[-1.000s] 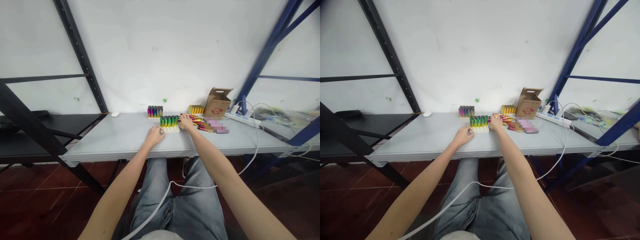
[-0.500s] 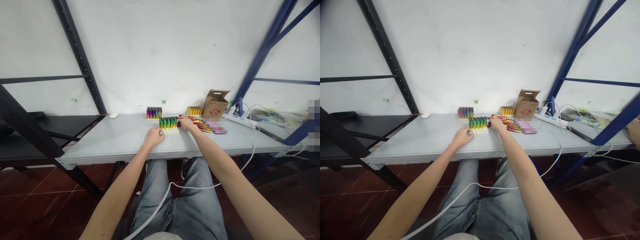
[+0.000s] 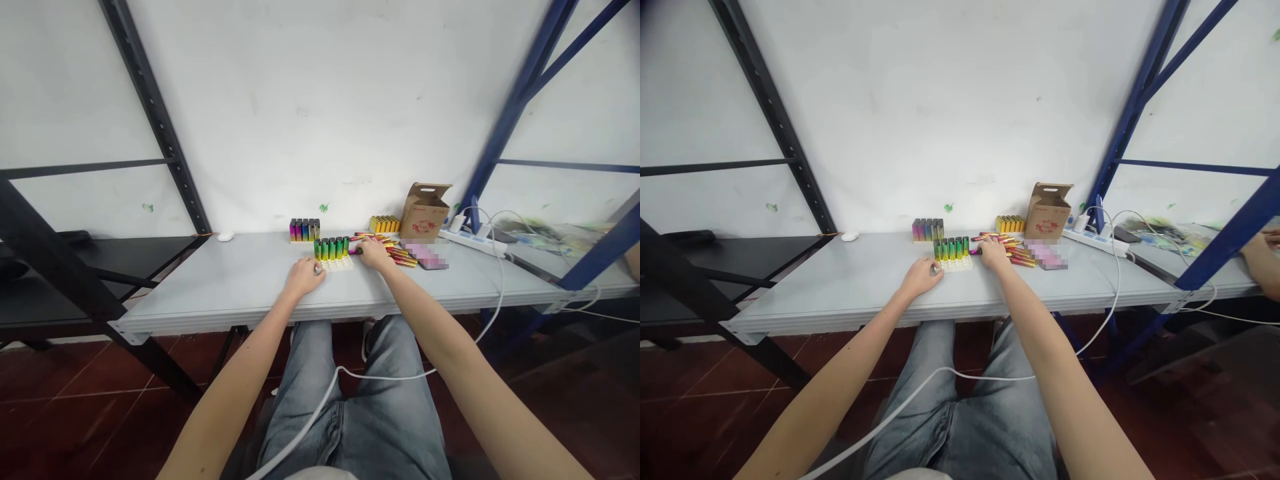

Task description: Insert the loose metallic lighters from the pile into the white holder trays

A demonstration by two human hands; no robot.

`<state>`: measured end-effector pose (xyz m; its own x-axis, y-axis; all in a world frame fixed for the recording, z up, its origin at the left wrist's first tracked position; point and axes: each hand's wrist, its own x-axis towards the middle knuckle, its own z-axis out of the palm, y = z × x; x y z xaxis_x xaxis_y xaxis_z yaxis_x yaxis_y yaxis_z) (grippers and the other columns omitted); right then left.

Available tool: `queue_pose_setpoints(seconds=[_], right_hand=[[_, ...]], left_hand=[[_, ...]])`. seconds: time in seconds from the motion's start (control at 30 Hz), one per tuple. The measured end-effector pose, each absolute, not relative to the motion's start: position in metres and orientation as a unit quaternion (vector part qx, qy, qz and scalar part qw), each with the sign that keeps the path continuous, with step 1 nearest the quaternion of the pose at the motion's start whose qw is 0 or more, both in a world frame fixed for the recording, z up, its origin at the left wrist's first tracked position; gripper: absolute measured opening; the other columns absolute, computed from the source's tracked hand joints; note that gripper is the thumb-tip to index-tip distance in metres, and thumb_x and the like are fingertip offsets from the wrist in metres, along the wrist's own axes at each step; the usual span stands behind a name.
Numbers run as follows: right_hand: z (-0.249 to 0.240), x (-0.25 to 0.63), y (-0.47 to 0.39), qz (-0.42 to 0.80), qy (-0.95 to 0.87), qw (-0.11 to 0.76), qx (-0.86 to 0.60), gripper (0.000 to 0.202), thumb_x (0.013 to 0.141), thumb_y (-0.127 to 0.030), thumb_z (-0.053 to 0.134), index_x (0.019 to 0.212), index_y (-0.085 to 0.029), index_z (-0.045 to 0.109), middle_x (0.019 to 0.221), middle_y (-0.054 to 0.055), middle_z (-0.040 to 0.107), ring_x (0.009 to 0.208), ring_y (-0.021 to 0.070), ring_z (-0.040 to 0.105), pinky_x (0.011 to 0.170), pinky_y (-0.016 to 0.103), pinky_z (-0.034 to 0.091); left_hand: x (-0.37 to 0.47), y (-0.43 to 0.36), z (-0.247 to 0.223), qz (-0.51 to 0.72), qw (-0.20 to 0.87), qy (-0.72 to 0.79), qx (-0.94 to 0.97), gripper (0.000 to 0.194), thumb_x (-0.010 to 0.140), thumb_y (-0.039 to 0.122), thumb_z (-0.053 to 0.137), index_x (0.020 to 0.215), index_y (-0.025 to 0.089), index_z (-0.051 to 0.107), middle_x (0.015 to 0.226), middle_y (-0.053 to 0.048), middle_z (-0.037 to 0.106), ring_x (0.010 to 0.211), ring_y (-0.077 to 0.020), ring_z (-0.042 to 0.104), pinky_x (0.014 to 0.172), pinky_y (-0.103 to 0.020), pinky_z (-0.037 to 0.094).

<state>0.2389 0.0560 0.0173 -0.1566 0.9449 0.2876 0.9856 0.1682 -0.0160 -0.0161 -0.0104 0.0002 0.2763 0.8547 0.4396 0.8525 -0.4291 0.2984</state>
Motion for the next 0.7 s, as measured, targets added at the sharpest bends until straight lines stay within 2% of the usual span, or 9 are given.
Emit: queue_pose_setpoints(seconds=[0.13,0.2,0.3,0.43,0.5,0.6,0.7], right_hand=[[0.015,0.238,0.053,-0.103,-0.730,0.165,-0.655,0.036,0.090,-0.014,0.044,0.114,-0.023,0.070,0.127,0.012,0.060,0.120,0.0297,0.050,0.100,0.042,0.036],[0.016,0.241,0.049,-0.106,-0.722,0.235,-0.642,0.034,0.094,-0.020,0.042,0.115,-0.023,0.068,0.124,0.012,0.061,0.117,0.0288,0.051,0.099,0.041,0.036],[0.014,0.245,0.040,-0.076,-0.700,0.387,-0.595,0.031,0.098,-0.034,0.039,0.111,-0.021,0.064,0.112,0.012,0.065,0.108,0.0273,0.054,0.094,0.040,0.039],[0.002,0.240,0.031,0.057,-0.592,0.588,-0.548,0.035,0.096,-0.051,0.037,0.096,-0.022,0.057,0.093,0.007,0.066,0.087,0.0228,0.059,0.083,0.037,0.044],[-0.003,0.234,0.028,0.142,-0.540,0.653,-0.511,0.036,0.094,-0.054,0.039,0.086,-0.023,0.053,0.082,0.004,0.065,0.077,0.0192,0.060,0.076,0.033,0.046],[-0.005,0.223,0.026,0.279,-0.490,0.697,-0.443,0.033,0.086,-0.056,0.051,0.086,-0.023,0.052,0.062,-0.004,0.054,0.057,0.0136,0.053,0.059,0.026,0.046],[0.001,0.219,0.024,0.374,-0.419,0.712,-0.421,0.034,0.084,-0.056,0.053,0.086,-0.022,0.056,0.055,-0.008,0.042,0.045,0.0091,0.041,0.046,0.022,0.040]], left_hand=[[-0.016,-0.011,0.000,0.279,0.008,0.534,0.798,0.017,0.085,0.034,0.055,0.089,0.019,0.062,0.097,-0.008,0.066,0.099,-0.0261,0.059,0.087,-0.035,0.046],[-0.016,-0.011,0.000,0.279,0.009,0.534,0.798,0.017,0.085,0.034,0.055,0.088,0.019,0.062,0.097,-0.008,0.066,0.100,-0.0261,0.059,0.088,-0.035,0.046],[-0.016,-0.010,0.000,0.280,0.008,0.532,0.799,0.017,0.085,0.034,0.056,0.089,0.019,0.063,0.097,-0.008,0.067,0.100,-0.0261,0.059,0.088,-0.035,0.046],[-0.018,-0.006,-0.002,0.282,0.005,0.523,0.805,0.020,0.085,0.036,0.057,0.090,0.018,0.064,0.098,-0.008,0.067,0.098,-0.0268,0.059,0.089,-0.037,0.046],[-0.019,-0.002,-0.003,0.281,0.007,0.516,0.809,0.020,0.087,0.037,0.056,0.092,0.019,0.065,0.100,-0.008,0.067,0.099,-0.0269,0.059,0.091,-0.039,0.045],[-0.021,0.002,-0.005,0.283,0.017,0.505,0.815,0.020,0.088,0.035,0.055,0.096,0.020,0.066,0.104,-0.007,0.068,0.102,-0.0268,0.059,0.094,-0.040,0.045],[-0.022,0.004,-0.006,0.290,0.035,0.490,0.821,0.021,0.090,0.032,0.052,0.100,0.020,0.066,0.108,-0.007,0.068,0.105,-0.0261,0.059,0.094,-0.038,0.046]])
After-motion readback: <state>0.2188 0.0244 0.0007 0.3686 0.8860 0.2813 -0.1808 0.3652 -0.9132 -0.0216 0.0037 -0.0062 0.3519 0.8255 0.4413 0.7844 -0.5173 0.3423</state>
